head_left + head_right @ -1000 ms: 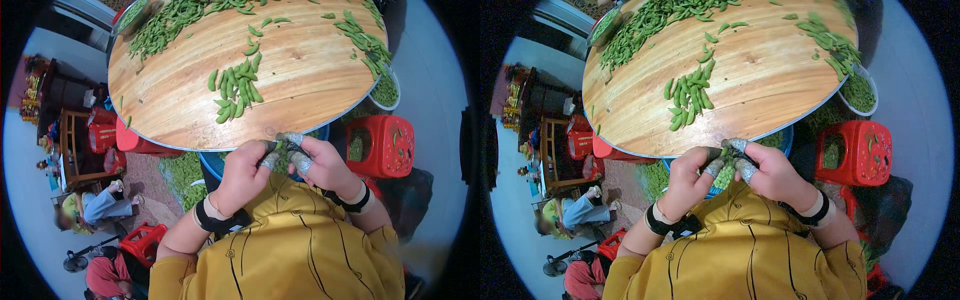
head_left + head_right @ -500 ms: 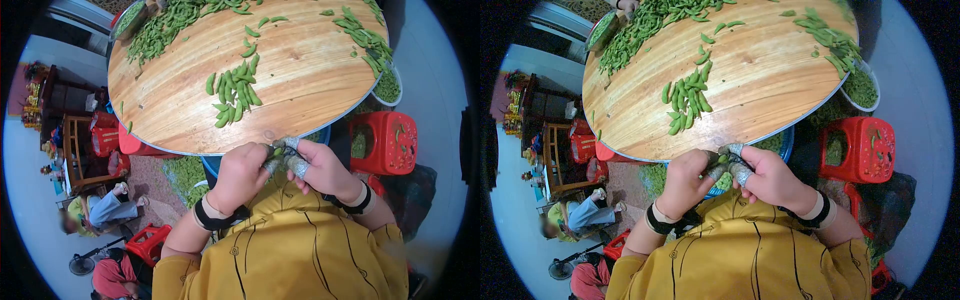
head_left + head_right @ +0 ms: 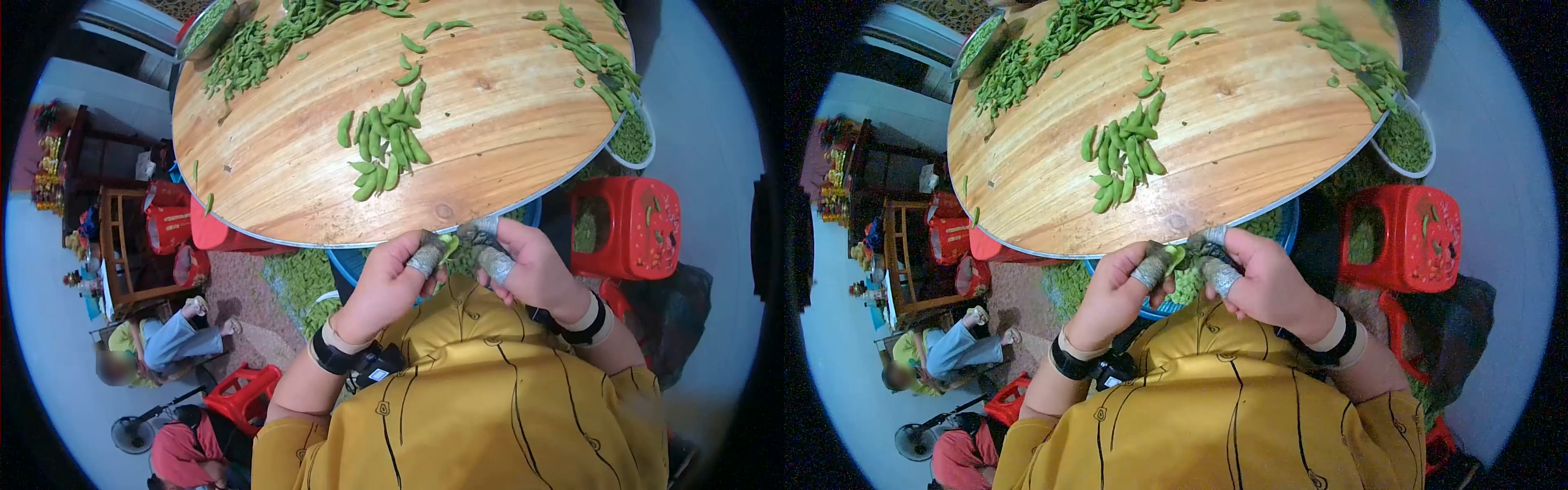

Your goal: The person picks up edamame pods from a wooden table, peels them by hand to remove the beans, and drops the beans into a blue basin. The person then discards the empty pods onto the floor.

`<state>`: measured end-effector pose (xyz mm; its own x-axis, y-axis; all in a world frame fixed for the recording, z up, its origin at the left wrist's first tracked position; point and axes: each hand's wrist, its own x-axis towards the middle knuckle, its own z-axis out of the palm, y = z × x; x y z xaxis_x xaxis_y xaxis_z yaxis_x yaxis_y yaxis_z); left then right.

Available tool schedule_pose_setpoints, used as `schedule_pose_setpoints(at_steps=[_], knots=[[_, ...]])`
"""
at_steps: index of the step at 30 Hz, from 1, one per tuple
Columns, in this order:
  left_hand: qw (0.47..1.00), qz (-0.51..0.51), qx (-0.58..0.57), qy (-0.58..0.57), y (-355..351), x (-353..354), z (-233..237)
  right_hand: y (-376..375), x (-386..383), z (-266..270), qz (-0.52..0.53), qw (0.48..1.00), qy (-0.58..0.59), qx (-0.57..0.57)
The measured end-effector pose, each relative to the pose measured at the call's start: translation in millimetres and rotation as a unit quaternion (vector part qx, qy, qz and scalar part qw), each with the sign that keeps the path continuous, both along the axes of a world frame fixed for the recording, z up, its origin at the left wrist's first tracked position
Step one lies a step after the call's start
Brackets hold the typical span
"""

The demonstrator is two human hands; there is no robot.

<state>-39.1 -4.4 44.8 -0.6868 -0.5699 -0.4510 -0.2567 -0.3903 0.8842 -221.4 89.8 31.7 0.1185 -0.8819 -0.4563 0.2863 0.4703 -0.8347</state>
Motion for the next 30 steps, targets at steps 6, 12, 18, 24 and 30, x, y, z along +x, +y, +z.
schedule_pose_setpoints(at_steps=[6,12,18,24,30], knots=[[0.928,-0.141,-0.344,-0.031,7,5,3,-5,2,-4,-0.001,0.903,0.328,-0.278],[0.959,-0.087,-0.242,-0.122,13,16,0,1,12,-9,0.008,0.808,0.509,-0.297],[0.969,-0.054,-0.222,-0.090,16,14,0,2,18,2,-0.003,0.801,0.500,-0.330],[0.941,-0.063,-0.314,-0.109,25,7,-9,-3,21,-19,0.019,0.790,0.513,-0.337],[0.954,-0.078,-0.278,-0.081,16,14,-11,-2,24,-12,0.041,0.795,0.527,-0.296]])
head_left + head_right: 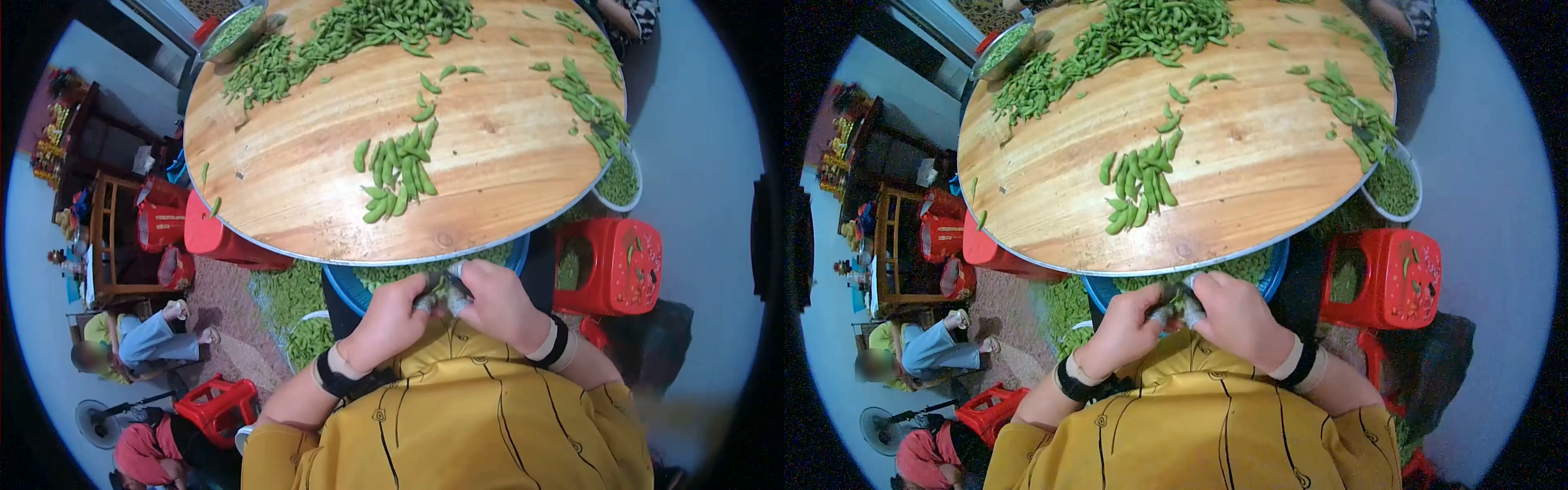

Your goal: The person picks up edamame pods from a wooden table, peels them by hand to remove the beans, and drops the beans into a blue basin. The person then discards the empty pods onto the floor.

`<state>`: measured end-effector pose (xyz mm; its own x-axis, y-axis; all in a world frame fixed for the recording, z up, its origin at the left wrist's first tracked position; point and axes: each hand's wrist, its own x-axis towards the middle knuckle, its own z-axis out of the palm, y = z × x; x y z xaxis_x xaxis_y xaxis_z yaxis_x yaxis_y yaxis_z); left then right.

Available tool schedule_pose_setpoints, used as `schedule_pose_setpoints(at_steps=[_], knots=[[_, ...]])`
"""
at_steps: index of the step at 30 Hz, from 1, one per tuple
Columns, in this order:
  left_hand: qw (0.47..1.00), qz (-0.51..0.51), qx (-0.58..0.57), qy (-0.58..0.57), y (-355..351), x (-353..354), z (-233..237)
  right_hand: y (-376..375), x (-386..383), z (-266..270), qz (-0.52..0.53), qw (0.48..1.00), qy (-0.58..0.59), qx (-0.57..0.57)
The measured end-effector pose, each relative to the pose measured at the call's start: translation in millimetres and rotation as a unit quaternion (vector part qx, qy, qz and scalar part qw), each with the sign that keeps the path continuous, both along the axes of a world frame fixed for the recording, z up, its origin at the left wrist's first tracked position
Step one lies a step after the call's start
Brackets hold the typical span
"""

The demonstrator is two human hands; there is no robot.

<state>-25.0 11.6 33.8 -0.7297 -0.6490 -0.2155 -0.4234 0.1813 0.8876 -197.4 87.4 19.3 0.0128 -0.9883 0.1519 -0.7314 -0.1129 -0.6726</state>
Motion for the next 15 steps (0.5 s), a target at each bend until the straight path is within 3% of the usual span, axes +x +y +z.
schedule_pose_setpoints(at_steps=[2,5,8,9,10,12,14,15], knots=[[1.000,0.012,0.003,0.010,-3,19,-1,-1,-3,-1,0.016,1.000,-0.006,0.000],[0.968,0.001,-0.168,-0.184,-7,68,-7,3,-5,-8,0.071,0.997,-0.005,0.036],[0.876,0.079,-0.332,-0.341,2,114,-28,-6,-11,16,0.041,0.999,-0.016,-0.004],[0.881,0.089,-0.316,-0.341,0,121,-20,-15,-13,24,0.027,0.998,-0.012,-0.060],[0.882,0.088,-0.315,-0.339,-2,120,-13,-25,-15,39,0.003,0.999,-0.010,-0.033],[0.939,0.146,-0.226,-0.215,-8,120,1,-51,-17,48,-0.052,0.997,0.040,-0.037],[0.941,0.129,-0.204,-0.235,-16,114,14,-80,-18,43,-0.061,0.995,0.054,-0.049],[0.954,0.127,-0.210,-0.174,-18,102,27,-92,-20,38,-0.069,0.994,0.066,-0.060]])
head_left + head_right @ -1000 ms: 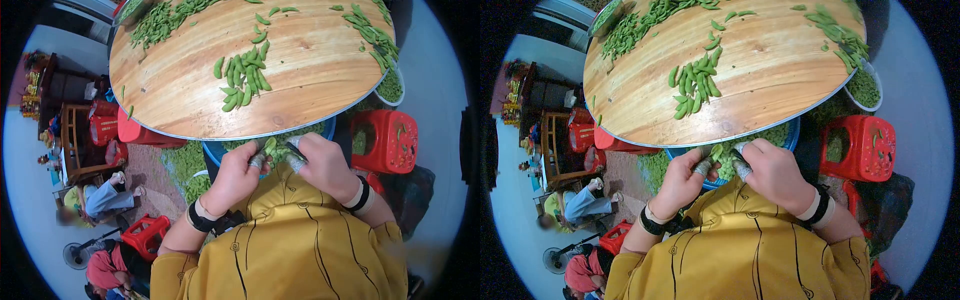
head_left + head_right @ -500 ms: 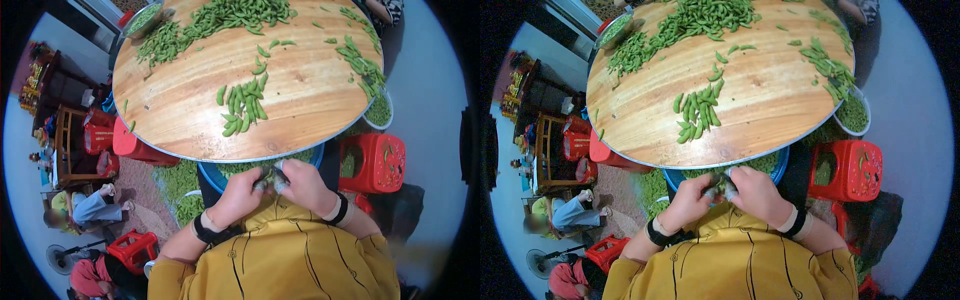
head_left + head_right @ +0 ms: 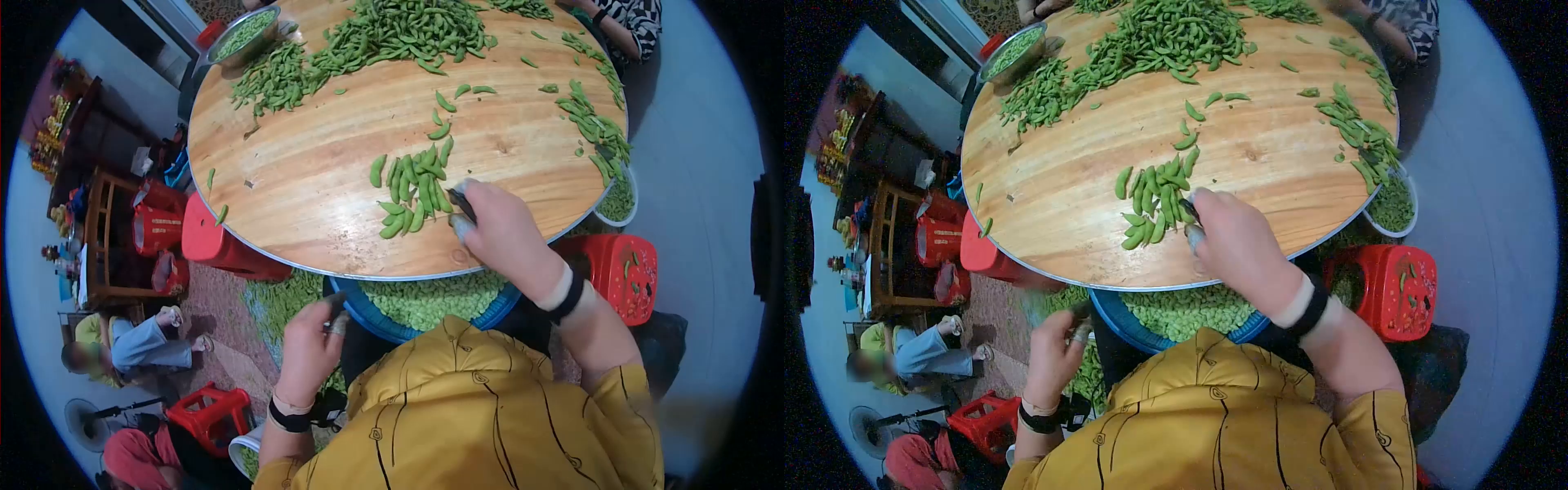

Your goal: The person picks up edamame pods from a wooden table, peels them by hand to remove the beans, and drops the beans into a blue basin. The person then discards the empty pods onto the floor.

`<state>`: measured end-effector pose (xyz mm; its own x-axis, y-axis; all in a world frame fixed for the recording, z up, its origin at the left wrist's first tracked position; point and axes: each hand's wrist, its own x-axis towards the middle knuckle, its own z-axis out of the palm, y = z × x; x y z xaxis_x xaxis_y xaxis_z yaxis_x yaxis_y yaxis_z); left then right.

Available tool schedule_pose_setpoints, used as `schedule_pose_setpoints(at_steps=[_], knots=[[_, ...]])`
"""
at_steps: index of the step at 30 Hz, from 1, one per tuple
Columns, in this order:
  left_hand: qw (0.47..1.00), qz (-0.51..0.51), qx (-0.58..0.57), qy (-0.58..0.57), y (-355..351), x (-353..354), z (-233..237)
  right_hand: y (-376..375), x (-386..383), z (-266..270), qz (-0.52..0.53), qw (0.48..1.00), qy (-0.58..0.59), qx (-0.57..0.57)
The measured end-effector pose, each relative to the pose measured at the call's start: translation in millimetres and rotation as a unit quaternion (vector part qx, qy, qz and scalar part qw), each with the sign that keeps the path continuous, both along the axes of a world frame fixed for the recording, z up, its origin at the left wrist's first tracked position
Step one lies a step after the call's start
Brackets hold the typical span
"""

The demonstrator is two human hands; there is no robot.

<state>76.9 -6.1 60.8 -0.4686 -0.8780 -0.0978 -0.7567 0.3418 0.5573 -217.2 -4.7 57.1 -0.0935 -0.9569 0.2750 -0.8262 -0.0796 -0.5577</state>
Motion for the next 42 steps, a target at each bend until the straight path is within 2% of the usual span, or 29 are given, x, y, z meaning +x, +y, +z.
schedule_pose_setpoints(at_steps=[1,3,5,7,9,10,11,12,13,14,15,16,17,19,21,22,23,25,26,27,28,30,37,40,41,42], knots=[[0.998,-0.017,-0.009,0.059,-2,-10,12,-8,-1,-4,-0.003,1.000,0.002,-0.003],[0.997,-0.038,-0.004,0.072,-10,-23,23,-19,-2,-11,0.017,0.999,0.034,0.006],[0.977,-0.105,-0.027,0.184,-19,-38,26,-24,-8,-13,0.008,0.999,0.047,0.002],[0.974,-0.116,-0.039,0.189,-26,-53,26,-18,-16,-10,0.001,0.998,0.063,0.003],[0.965,-0.147,-0.061,0.209,-32,-69,24,-6,-22,-4,-0.035,0.997,-0.055,0.039],[0.958,-0.163,-0.067,0.225,-36,-77,22,-1,-25,3,-0.038,0.997,-0.050,0.040],[0.957,-0.164,-0.064,0.229,-40,-87,20,7,-27,14,-0.060,0.965,-0.220,0.131],[0.953,-0.155,-0.045,0.258,-45,-96,17,14,-28,23,-0.082,0.894,-0.383,0.217],[0.947,-0.146,-0.023,0.284,-48,-105,13,22,-28,28,-0.087,0.893,-0.382,0.219],[0.927,-0.160,0.026,0.338,-54,-114,-3,29,-29,33,-0.055,0.874,-0.431,0.218],[0.926,-0.162,0.028,0.339,-54,-120,2,34,-30,35,-0.023,0.850,-0.480,0.215],[0.900,-0.138,0.241,0.336,-53,-125,11,38,-32,34,-0.005,0.842,-0.492,0.220],[0.832,-0.106,0.442,0.317,-50,-130,17,41,-32,34,-0.008,0.841,-0.494,0.220],[0.816,-0.110,0.474,0.312,-47,-133,15,47,-32,36,0.002,0.806,-0.553,0.212],[0.686,-0.133,0.614,0.367,-51,-134,6,49,-34,28,0.007,0.795,-0.574,0.194],[0.688,-0.133,0.614,0.364,-48,-134,6,50,-33,24,0.013,0.784,-0.594,0.179],[0.698,-0.108,0.593,0.388,-46,-134,7,51,-31,23,0.015,0.784,-0.595,0.176],[0.709,-0.082,0.567,0.411,-44,-136,9,54,-25,21,-0.021,0.840,-0.516,0.166],[0.753,-0.057,0.508,0.414,-43,-138,12,57,-24,21,-0.001,0.852,-0.493,0.179],[0.792,-0.030,0.449,0.413,-41,-139,13,60,-21,20,0.003,0.851,-0.494,0.179],[0.793,-0.026,0.449,0.411,-40,-139,11,63,-19,20,0.015,0.848,-0.498,0.178],[0.832,-0.040,0.386,0.396,-39,-144,8,62,-17,25,0.031,0.852,-0.489,0.184],[0.868,-0.081,0.312,0.378,-33,-154,2,60,-22,18,0.024,0.831,-0.522,0.191],[0.874,-0.053,0.317,0.365,-30,-158,5,60,-22,17,0.032,0.813,-0.551,0.187],[0.938,-0.121,0.119,0.303,-31,-157,4,60,-21,18,0.026,0.811,-0.557,0.175],[0.953,-0.184,-0.085,0.226,-31,-157,3,60,-20,19,0.020,0.810,-0.564,0.163]])
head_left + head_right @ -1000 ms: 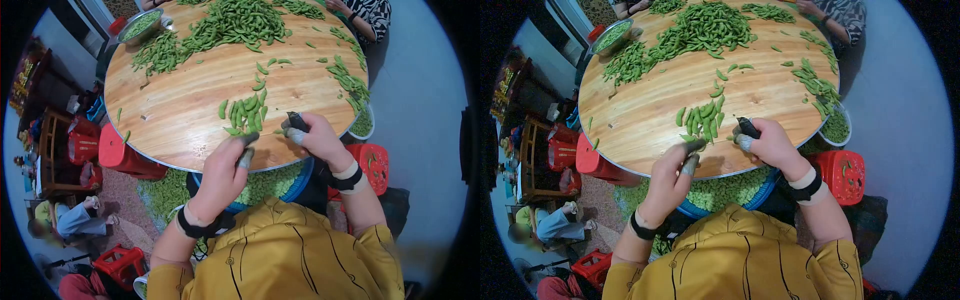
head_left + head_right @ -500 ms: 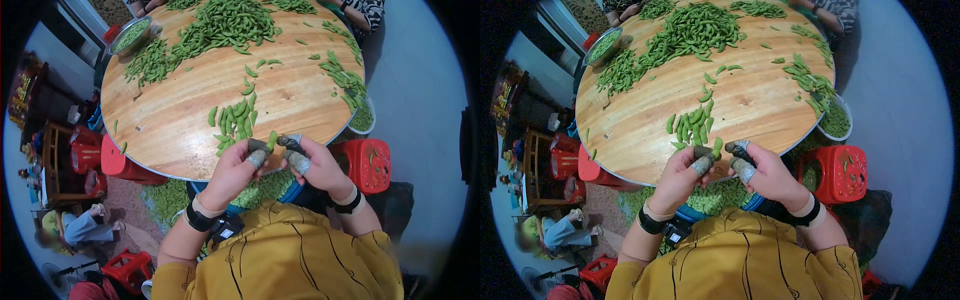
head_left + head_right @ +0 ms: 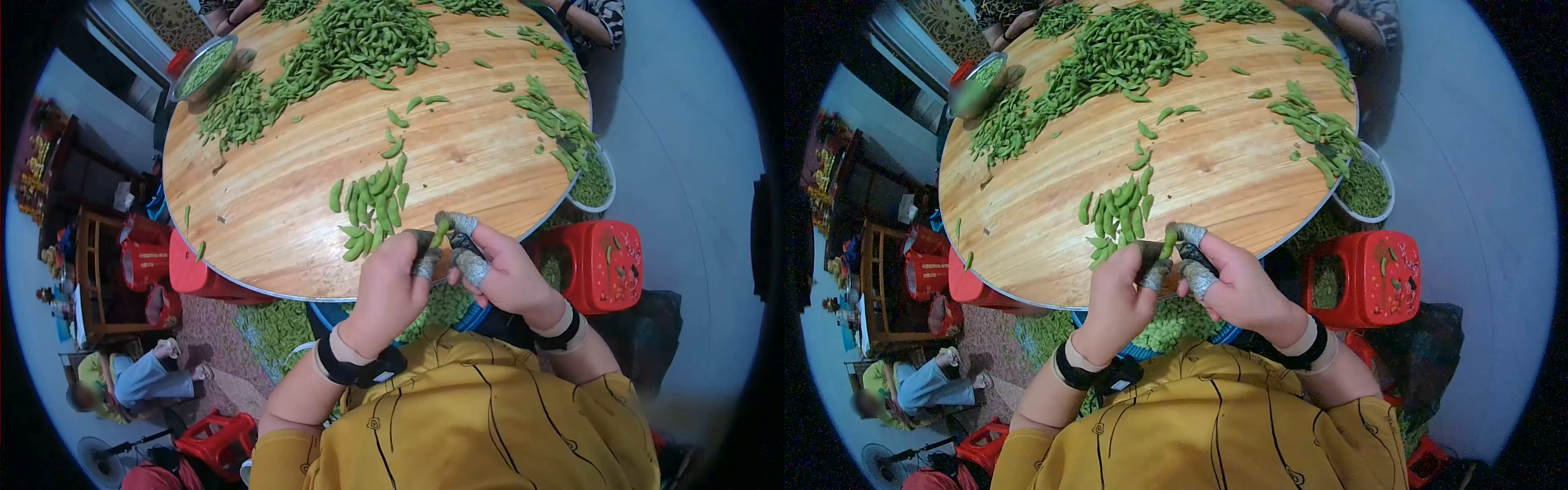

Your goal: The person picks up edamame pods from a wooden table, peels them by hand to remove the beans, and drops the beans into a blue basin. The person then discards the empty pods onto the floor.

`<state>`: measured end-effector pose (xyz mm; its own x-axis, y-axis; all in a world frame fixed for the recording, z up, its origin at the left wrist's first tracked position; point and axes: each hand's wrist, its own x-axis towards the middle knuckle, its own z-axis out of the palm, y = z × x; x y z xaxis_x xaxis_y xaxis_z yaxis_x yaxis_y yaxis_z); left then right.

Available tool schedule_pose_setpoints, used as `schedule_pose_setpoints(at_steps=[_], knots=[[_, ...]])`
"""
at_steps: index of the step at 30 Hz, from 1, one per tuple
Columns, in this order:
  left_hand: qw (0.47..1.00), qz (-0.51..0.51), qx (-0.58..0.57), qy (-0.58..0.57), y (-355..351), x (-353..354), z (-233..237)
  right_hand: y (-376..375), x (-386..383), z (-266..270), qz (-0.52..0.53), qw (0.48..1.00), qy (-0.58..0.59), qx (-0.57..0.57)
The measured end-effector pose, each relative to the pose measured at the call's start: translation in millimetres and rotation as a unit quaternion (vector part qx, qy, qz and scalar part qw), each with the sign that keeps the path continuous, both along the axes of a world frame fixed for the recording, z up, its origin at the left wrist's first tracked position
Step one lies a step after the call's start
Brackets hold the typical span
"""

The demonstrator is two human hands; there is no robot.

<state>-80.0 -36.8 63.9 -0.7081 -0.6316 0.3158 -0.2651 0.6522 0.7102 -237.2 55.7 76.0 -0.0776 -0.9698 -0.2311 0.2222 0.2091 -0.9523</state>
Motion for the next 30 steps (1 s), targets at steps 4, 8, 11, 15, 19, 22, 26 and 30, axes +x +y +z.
schedule_pose_setpoints(at_steps=[4,8,11,15,19,22,26,30], knots=[[0.987,0.005,-0.146,-0.059,5,4,0,2,-2,-5,0.002,1.000,0.012,-0.004],[0.929,-0.077,0.359,0.033,-4,19,4,8,-4,4,0.046,0.994,-0.092,0.040],[0.774,-0.146,0.607,0.108,-8,27,-1,11,-8,6,0.088,0.965,-0.232,0.085],[0.866,-0.077,0.492,0.040,-3,21,-3,10,-6,2,0.044,0.979,-0.139,0.143],[0.989,-0.020,0.125,-0.081,14,12,9,11,1,-22,0.052,0.990,-0.093,0.095],[0.992,0.000,-0.050,-0.119,18,7,0,13,4,-21,0.051,0.991,-0.094,0.079],[0.985,0.004,-0.106,-0.133,23,4,0,14,-1,-13,0.072,0.992,-0.045,0.095],[0.987,-0.021,0.157,-0.040,16,4,2,22,-3,-25,0.058,0.996,-0.006,0.064]])
